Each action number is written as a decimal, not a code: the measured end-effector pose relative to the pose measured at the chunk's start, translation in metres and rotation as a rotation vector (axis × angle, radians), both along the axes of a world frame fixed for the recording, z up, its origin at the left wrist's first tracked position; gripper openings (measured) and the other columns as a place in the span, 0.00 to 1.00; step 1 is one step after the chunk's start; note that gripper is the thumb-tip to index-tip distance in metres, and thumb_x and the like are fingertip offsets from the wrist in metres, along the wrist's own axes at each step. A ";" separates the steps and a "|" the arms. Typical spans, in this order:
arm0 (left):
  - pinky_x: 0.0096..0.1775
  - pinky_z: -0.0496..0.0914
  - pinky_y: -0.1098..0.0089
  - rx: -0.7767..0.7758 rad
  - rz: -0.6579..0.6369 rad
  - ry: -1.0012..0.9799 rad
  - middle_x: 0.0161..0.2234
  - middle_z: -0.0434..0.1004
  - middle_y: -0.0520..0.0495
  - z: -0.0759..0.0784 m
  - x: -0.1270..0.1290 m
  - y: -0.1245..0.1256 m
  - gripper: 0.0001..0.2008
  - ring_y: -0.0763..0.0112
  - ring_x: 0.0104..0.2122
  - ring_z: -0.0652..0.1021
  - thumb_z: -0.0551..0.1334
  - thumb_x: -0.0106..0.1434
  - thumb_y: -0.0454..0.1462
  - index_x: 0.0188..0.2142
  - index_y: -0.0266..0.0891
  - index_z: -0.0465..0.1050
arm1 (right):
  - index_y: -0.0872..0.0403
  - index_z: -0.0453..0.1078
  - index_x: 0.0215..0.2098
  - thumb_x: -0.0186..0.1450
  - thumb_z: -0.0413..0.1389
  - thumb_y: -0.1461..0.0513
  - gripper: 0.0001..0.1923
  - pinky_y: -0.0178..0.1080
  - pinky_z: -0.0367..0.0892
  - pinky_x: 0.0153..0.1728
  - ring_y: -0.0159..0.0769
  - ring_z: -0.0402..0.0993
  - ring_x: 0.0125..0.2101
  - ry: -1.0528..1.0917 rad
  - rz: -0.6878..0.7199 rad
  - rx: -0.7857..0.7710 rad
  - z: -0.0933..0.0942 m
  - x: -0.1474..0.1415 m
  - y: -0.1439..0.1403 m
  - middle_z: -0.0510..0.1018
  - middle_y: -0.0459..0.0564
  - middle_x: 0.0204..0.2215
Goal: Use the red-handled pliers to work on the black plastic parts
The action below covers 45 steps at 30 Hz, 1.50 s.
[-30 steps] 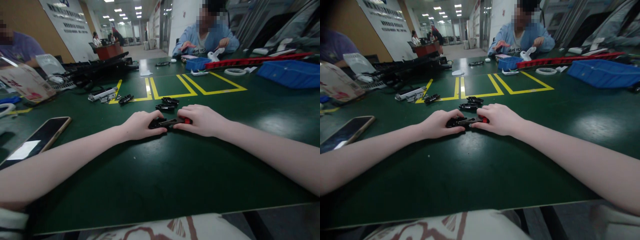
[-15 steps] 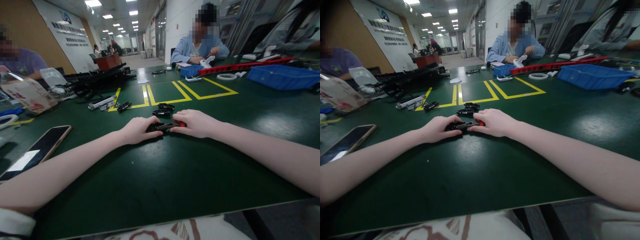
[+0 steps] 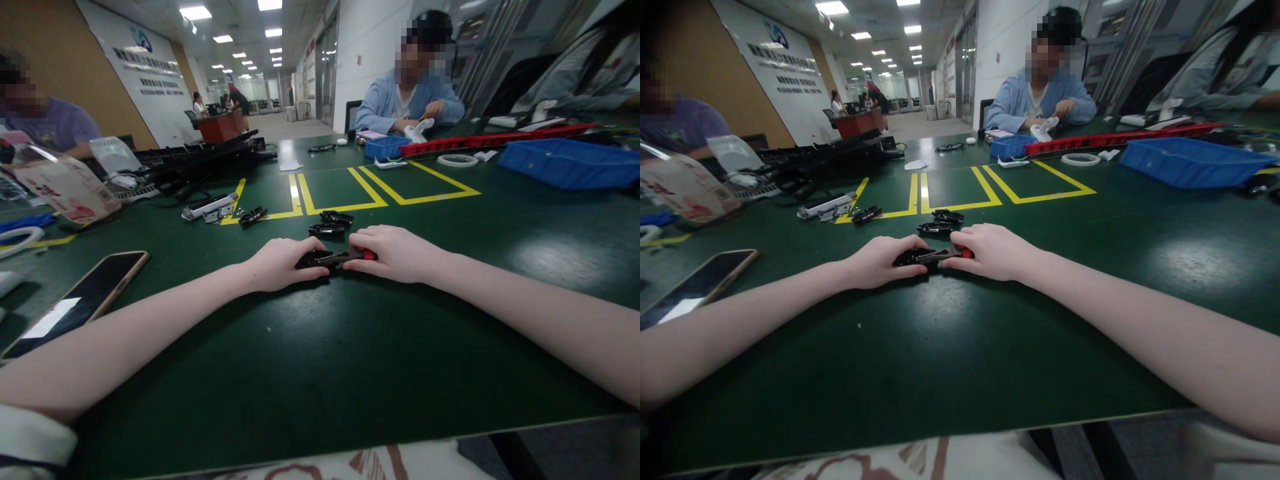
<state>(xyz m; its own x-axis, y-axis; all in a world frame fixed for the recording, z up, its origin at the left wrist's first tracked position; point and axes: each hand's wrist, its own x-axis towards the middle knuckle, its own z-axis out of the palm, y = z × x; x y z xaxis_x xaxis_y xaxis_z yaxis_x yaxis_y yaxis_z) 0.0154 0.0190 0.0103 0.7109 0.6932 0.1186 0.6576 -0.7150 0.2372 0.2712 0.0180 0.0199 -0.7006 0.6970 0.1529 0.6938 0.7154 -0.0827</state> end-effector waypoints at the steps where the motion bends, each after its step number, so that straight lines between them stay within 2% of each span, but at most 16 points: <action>1: 0.32 0.64 0.69 -0.002 -0.001 0.001 0.38 0.81 0.47 0.000 0.000 0.000 0.21 0.62 0.33 0.79 0.59 0.68 0.51 0.52 0.42 0.69 | 0.52 0.62 0.31 0.68 0.47 0.41 0.23 0.39 0.55 0.29 0.41 0.68 0.30 0.001 0.004 -0.002 0.000 0.001 0.000 0.72 0.51 0.30; 45: 0.32 0.65 0.69 -0.020 0.007 -0.005 0.39 0.82 0.46 0.001 0.002 -0.001 0.22 0.62 0.33 0.80 0.59 0.67 0.53 0.51 0.42 0.69 | 0.52 0.64 0.32 0.68 0.47 0.42 0.23 0.40 0.58 0.30 0.42 0.69 0.30 0.014 0.010 -0.007 0.004 -0.002 -0.001 0.76 0.54 0.31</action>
<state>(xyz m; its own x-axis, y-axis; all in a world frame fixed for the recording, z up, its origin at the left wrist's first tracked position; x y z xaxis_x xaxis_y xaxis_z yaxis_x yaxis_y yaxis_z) 0.0174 0.0181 0.0116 0.7052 0.7006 0.1087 0.6616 -0.7053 0.2546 0.2692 0.0167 0.0243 -0.7051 0.6913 0.1579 0.6855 0.7215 -0.0974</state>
